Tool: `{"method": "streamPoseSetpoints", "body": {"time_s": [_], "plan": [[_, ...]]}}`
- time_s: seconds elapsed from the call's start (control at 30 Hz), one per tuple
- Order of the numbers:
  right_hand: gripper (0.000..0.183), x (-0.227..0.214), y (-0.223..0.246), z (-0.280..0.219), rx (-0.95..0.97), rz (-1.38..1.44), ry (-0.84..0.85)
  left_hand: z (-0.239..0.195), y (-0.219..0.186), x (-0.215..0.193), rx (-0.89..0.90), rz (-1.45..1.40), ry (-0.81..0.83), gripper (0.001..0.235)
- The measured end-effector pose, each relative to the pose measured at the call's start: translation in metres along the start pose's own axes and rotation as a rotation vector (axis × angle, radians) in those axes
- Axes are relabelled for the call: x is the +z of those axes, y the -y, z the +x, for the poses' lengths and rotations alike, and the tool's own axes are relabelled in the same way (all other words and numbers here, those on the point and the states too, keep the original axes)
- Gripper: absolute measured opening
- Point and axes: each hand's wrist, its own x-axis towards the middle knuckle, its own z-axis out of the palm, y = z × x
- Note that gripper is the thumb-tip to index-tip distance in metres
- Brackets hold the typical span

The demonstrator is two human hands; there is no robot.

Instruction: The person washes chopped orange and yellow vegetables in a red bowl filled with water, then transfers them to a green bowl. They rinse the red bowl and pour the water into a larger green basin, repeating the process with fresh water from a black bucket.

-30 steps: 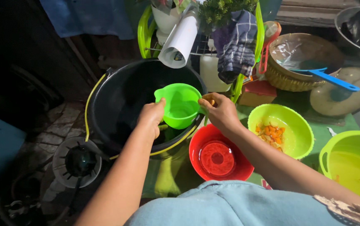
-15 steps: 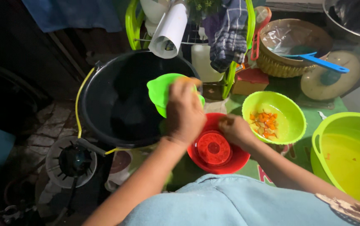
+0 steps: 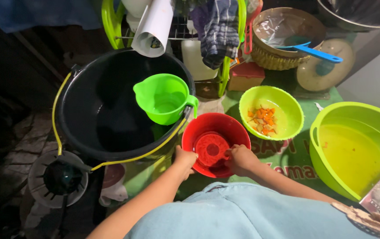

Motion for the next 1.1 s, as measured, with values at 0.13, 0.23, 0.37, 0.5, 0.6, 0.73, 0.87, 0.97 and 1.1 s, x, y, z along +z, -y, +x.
{"method": "streamPoseSetpoints", "body": {"time_s": [0.13,0.23,0.37,0.5,0.6,0.73,0.87,0.97,1.1], "plan": [[0.029,-0.006,0.006,-0.005,0.032,0.010,0.013,-0.005,0.002,-0.007,-0.172,-0.168,0.149,0.049],[0.029,-0.009,0.007,-0.009,0.008,0.054,-0.029,-0.013,-0.005,-0.012,-0.159,-0.203,0.221,0.052],[0.043,-0.006,0.002,-0.010,0.212,0.132,0.026,-0.025,-0.015,-0.010,-0.133,-0.231,0.212,0.049],[0.039,-0.003,-0.009,0.000,0.181,0.112,0.004,-0.039,-0.017,-0.011,-0.121,-0.246,0.213,0.052],[0.052,-0.006,-0.011,0.012,0.250,0.120,-0.060,-0.048,-0.019,-0.010,-0.092,-0.267,0.224,0.057],[0.055,-0.019,0.003,0.021,0.343,0.160,-0.168,-0.056,-0.025,-0.001,-0.049,-0.315,0.252,0.058],[0.054,-0.034,0.022,0.025,0.344,0.299,-0.294,-0.057,-0.036,0.002,-0.039,-0.294,0.242,0.057],[0.050,-0.036,0.034,0.028,0.103,0.410,-0.351,-0.059,-0.040,0.007,-0.021,-0.287,0.250,0.058],[0.031,-0.037,0.043,0.027,-0.097,0.458,-0.175,-0.062,-0.043,0.012,0.025,-0.307,0.247,0.060]]}}
